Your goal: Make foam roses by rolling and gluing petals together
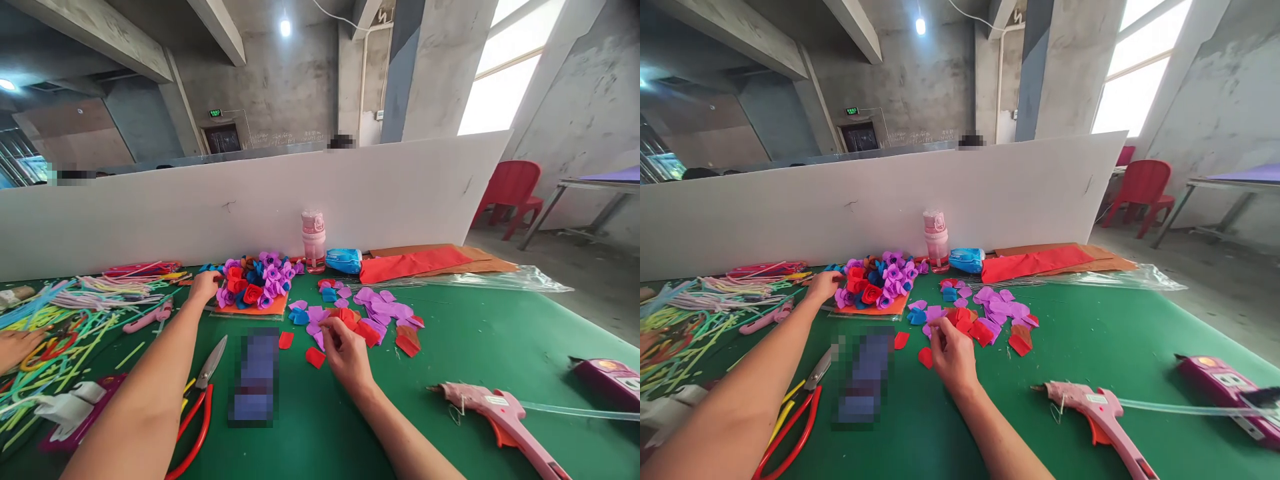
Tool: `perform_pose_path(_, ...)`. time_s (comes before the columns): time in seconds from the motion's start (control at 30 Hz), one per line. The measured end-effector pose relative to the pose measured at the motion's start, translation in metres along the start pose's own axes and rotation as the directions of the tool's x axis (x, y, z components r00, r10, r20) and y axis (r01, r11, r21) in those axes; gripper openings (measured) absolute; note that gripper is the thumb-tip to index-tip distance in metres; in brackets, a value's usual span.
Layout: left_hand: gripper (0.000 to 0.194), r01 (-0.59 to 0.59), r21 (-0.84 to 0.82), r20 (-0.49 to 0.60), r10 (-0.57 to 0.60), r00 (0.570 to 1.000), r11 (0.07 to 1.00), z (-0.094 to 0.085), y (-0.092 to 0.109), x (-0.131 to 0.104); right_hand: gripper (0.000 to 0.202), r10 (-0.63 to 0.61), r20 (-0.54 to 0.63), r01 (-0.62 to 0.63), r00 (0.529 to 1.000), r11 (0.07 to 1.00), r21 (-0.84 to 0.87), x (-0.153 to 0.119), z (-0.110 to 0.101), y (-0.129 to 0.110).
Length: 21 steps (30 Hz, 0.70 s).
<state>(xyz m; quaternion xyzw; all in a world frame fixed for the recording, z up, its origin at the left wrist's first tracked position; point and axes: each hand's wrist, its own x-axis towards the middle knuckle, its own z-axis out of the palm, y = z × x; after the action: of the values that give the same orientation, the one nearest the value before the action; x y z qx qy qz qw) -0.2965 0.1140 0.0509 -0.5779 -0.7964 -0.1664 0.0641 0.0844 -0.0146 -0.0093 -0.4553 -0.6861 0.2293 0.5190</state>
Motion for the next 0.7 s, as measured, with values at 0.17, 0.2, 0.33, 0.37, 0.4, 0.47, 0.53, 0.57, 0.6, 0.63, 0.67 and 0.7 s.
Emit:
perform_pose_path(0.17,0.031,0.027,-0.02,-0.094,-0.028,0.995,0.999,-0.025,0.025,-0.026,0.02,-0.015,-0.017,0.015,1.0,1.0,0.009,0.002,-0.001,-0.001)
perform_pose_path(0.2,0.031,0.014,-0.031,-0.106,-0.017,0.994,0.999,-0.03,0.033,-0.033,0.02,-0.016,-0.024,0.016,1.0,1.0,0.008,0.003,-0.002,0.0)
perform_pose_path(0.33,0.028,-0.072,-0.073,-0.128,0.062,0.99,0.995,-0.054,0.063,-0.065,0.021,-0.008,-0.07,0.008,0.998,1.0,0.003,0.006,-0.006,0.006)
perform_pose_path(0.37,0.027,-0.088,-0.085,-0.134,0.077,0.988,0.992,-0.06,0.07,-0.074,0.022,0.002,-0.084,-0.002,0.996,1.0,0.002,0.007,-0.007,0.007)
perform_pose_path(0.4,0.027,-0.113,-0.11,-0.152,0.095,0.984,0.987,-0.065,0.079,-0.083,0.022,0.015,-0.097,-0.014,0.995,1.0,0.006,0.008,-0.007,0.008)
perform_pose_path(0.47,0.023,-0.176,-0.329,-0.234,0.1,0.967,0.928,-0.07,0.103,-0.106,0.024,0.05,-0.117,-0.045,0.992,0.998,0.046,0.01,-0.009,0.008)
perform_pose_path(0.53,0.027,-0.164,-0.649,-0.203,0.038,0.978,0.743,-0.066,0.139,-0.134,0.029,0.079,-0.131,-0.064,0.988,0.991,0.117,0.012,-0.012,0.004)
perform_pose_path(0.57,0.029,-0.143,-0.775,-0.149,0.043,0.988,0.616,-0.06,0.161,-0.15,0.031,0.082,-0.129,-0.062,0.988,0.987,0.151,0.014,-0.014,0.001)
perform_pose_path(0.6,0.032,-0.131,-0.858,-0.11,0.072,0.991,0.497,-0.053,0.186,-0.166,0.034,0.074,-0.119,-0.052,0.99,0.982,0.179,0.016,-0.017,-0.003)
perform_pose_path(0.63,0.036,-0.118,-0.913,-0.08,0.112,0.991,0.391,-0.045,0.211,-0.182,0.036,0.054,-0.097,-0.034,0.994,0.979,0.202,0.018,-0.02,-0.007)
perform_pose_path(0.67,0.04,-0.104,-0.944,-0.059,0.15,0.987,0.313,-0.037,0.236,-0.198,0.038,0.028,-0.07,-0.012,0.997,0.976,0.219,0.02,-0.023,-0.011)
perform_pose_path(0.7,0.044,-0.087,-0.958,-0.034,0.192,0.981,0.274,-0.03,0.259,-0.212,0.04,0.002,-0.041,0.008,0.999,0.972,0.233,0.02,-0.026,-0.014)
